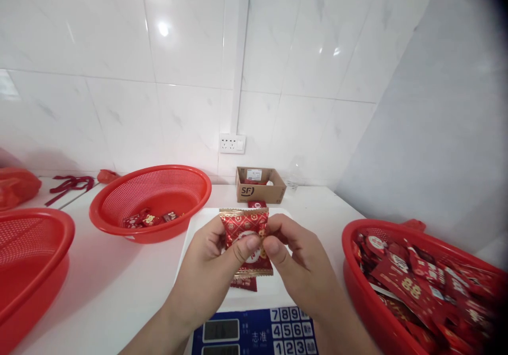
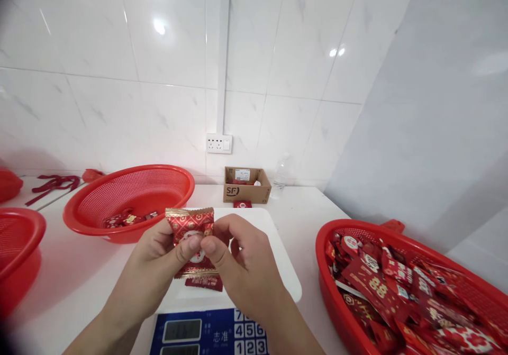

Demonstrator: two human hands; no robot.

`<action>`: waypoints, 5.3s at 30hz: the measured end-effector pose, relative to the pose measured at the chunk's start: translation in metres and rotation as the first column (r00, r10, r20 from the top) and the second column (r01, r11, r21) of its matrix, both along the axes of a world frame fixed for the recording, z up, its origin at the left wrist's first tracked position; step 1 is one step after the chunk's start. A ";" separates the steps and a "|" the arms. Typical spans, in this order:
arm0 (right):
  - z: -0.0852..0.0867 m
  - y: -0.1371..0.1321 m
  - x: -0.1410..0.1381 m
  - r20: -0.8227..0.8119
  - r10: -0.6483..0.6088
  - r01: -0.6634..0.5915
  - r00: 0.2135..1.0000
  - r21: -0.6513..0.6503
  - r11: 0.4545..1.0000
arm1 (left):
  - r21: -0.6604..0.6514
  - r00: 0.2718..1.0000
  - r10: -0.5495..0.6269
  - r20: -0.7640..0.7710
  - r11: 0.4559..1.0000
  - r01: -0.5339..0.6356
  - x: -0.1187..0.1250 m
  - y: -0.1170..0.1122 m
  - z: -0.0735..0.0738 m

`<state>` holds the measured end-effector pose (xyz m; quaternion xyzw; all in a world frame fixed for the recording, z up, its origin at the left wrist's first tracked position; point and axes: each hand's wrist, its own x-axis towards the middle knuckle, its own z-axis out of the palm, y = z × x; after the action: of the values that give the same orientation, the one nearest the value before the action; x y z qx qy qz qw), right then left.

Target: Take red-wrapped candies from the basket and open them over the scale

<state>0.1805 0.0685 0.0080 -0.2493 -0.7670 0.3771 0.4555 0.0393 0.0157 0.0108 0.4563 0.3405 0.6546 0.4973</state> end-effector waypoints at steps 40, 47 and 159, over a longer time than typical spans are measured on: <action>0.001 -0.006 -0.002 -0.059 0.196 -0.202 0.979 -0.143 0.969 | 0.054 0.972 -0.042 -0.230 0.997 0.056 0.001 -0.005 -0.005; 0.003 -0.008 -0.001 -0.082 0.213 -0.224 0.974 -0.152 0.963 | 0.065 0.965 -0.028 -0.261 0.997 0.046 0.002 -0.008 -0.002; 0.000 -0.007 -0.005 -0.126 -0.006 -0.020 0.992 -0.203 0.979 | 0.110 0.998 0.064 -0.026 0.992 -0.061 -0.001 0.001 -0.003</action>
<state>0.1756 0.0613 0.0081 -0.2678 -0.6950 0.4700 0.4737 0.0383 0.0163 0.0079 0.4814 0.3255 0.6807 0.4461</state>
